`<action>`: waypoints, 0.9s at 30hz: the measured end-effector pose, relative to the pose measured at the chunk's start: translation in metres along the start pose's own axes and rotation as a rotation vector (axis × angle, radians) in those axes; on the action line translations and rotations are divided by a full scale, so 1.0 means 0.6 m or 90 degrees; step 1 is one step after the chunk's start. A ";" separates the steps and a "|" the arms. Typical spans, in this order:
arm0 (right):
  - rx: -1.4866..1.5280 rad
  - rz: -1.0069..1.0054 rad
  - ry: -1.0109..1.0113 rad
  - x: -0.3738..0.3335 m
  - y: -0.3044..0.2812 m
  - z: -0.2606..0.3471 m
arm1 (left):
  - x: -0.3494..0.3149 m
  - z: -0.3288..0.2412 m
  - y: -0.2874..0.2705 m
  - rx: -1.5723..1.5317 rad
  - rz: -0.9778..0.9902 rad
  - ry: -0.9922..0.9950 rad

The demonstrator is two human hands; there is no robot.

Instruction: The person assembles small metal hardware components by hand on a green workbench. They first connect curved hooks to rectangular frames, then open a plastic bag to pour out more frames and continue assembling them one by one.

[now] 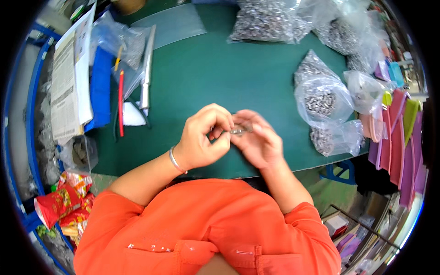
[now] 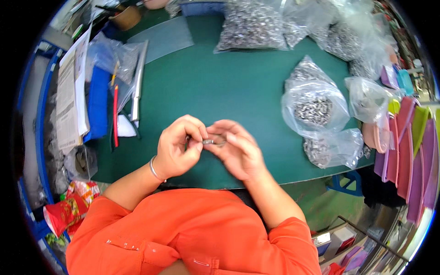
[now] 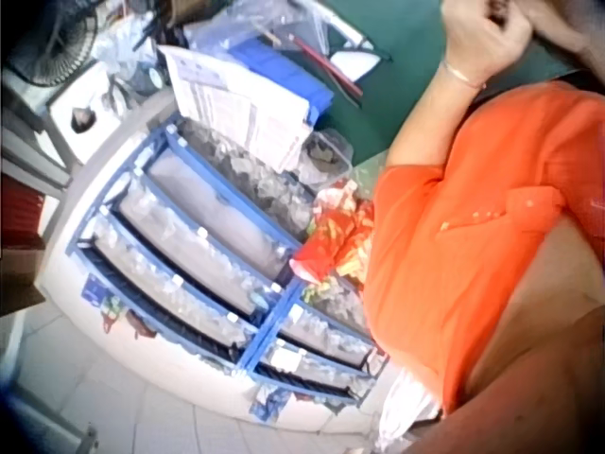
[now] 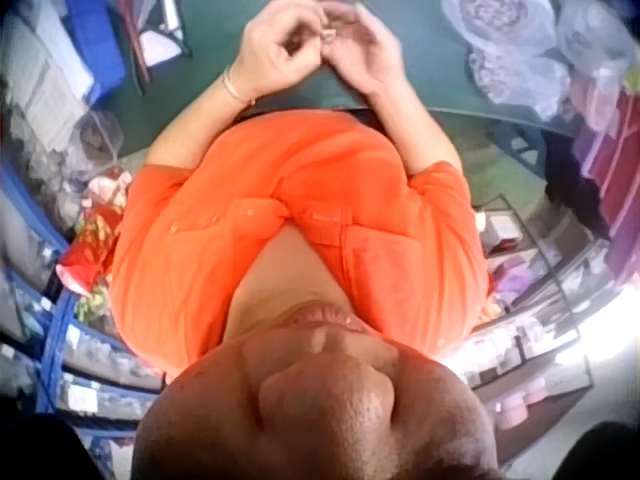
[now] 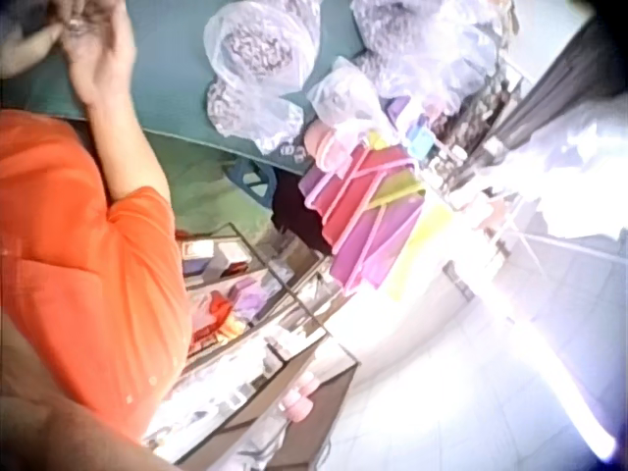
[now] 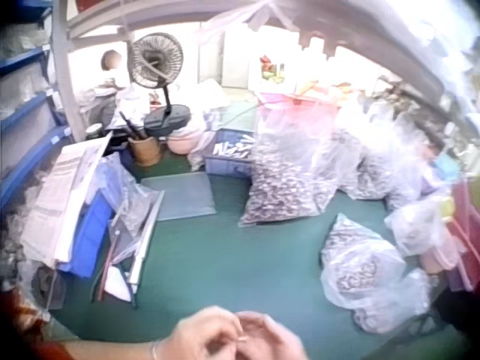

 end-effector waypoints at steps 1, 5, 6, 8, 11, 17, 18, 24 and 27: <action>0.064 0.006 0.058 0.005 -0.004 -0.020 | 0.005 -0.027 0.022 0.074 0.054 0.012; 0.168 -0.111 0.162 0.004 -0.032 -0.052 | -0.004 -0.072 0.095 0.216 0.137 0.299; 0.169 -0.146 0.134 -0.008 -0.040 -0.034 | -0.004 -0.078 0.095 0.194 0.110 0.309; 0.100 -0.172 0.046 -0.017 -0.057 0.024 | 0.008 -0.090 0.084 0.168 0.073 0.314; -0.163 -0.339 -0.406 -0.068 -0.064 0.224 | 0.027 -0.066 0.071 0.151 0.024 0.232; -0.965 -0.425 -0.697 -0.122 -0.035 0.399 | 0.080 -0.019 0.159 0.124 0.090 0.016; -0.918 -0.444 -0.734 -0.141 -0.042 0.420 | 0.089 -0.003 0.176 0.141 0.091 -0.028; -1.257 -0.543 -0.525 -0.137 -0.063 0.456 | 0.117 0.129 0.283 0.170 0.277 -0.426; -0.932 -0.483 -0.267 -0.106 -0.152 0.497 | 0.147 0.106 0.324 0.045 0.303 -0.453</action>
Point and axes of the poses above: each hand's wrist, its own x-axis towards the middle knuckle, its own y-axis out of the palm, z = x × y, the point moved 9 cm from there along x, towards the middle knuckle, and after that the axes turned 11 degrees about -z, right-handed, at the moved point
